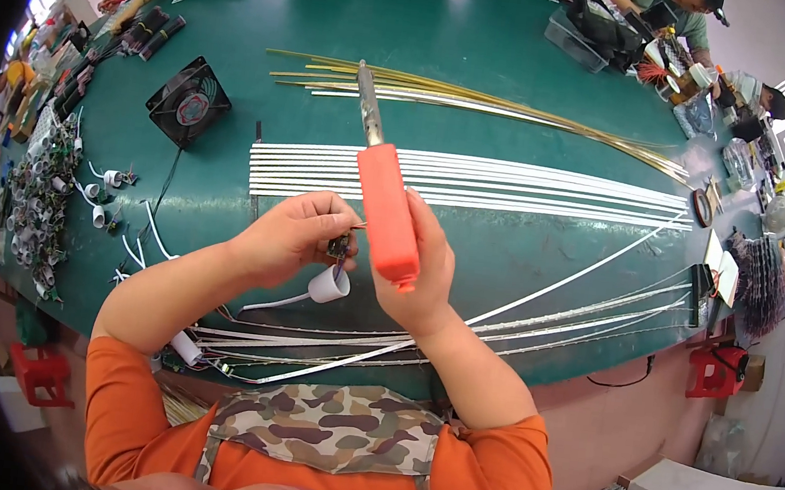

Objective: The person assembles LED strips and electronic wires onto circuit boards using a soldering iron, then cools the connections with a cooling fan.

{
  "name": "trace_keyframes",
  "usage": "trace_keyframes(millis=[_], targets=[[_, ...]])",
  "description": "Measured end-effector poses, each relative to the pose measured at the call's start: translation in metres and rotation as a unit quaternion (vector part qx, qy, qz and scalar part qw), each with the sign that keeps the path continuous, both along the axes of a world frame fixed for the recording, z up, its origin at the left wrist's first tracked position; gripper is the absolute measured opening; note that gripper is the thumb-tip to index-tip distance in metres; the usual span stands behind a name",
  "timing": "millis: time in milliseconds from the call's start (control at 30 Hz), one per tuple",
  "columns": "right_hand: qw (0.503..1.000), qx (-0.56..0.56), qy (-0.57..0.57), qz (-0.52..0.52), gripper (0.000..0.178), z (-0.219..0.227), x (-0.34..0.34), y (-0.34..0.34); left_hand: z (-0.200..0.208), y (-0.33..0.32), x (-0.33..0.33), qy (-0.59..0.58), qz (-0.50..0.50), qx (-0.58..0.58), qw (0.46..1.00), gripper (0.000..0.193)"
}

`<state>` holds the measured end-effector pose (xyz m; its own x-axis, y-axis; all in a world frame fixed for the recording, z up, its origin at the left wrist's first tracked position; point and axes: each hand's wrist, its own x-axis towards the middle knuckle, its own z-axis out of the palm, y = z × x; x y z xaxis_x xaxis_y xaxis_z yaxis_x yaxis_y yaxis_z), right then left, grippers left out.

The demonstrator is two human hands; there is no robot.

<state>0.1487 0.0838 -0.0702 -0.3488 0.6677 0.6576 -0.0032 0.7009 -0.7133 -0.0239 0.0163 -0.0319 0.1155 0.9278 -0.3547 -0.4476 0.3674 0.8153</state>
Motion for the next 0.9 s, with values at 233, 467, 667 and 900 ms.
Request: trace_keyframes(millis=[233,467,667,900], targets=[[0.965,-0.247,-0.037,0.083,0.043,0.012,0.013,0.008,0.012,0.003,0.001,0.279,-0.112,0.017,0.954,0.016],[0.928,-0.347,0.101,0.086,0.021,0.017,0.011,0.009,-0.001,0.004,-0.004,0.192,-0.029,0.020,0.981,0.013],[0.879,-0.432,0.094,0.177,0.031,0.014,0.003,-0.003,0.003,0.006,0.003,0.141,-0.033,0.017,0.989,0.006],[0.903,-0.401,0.085,0.128,0.032,0.012,0.001,-0.001,0.004,0.012,0.010,0.196,-0.049,0.027,0.979,0.013]])
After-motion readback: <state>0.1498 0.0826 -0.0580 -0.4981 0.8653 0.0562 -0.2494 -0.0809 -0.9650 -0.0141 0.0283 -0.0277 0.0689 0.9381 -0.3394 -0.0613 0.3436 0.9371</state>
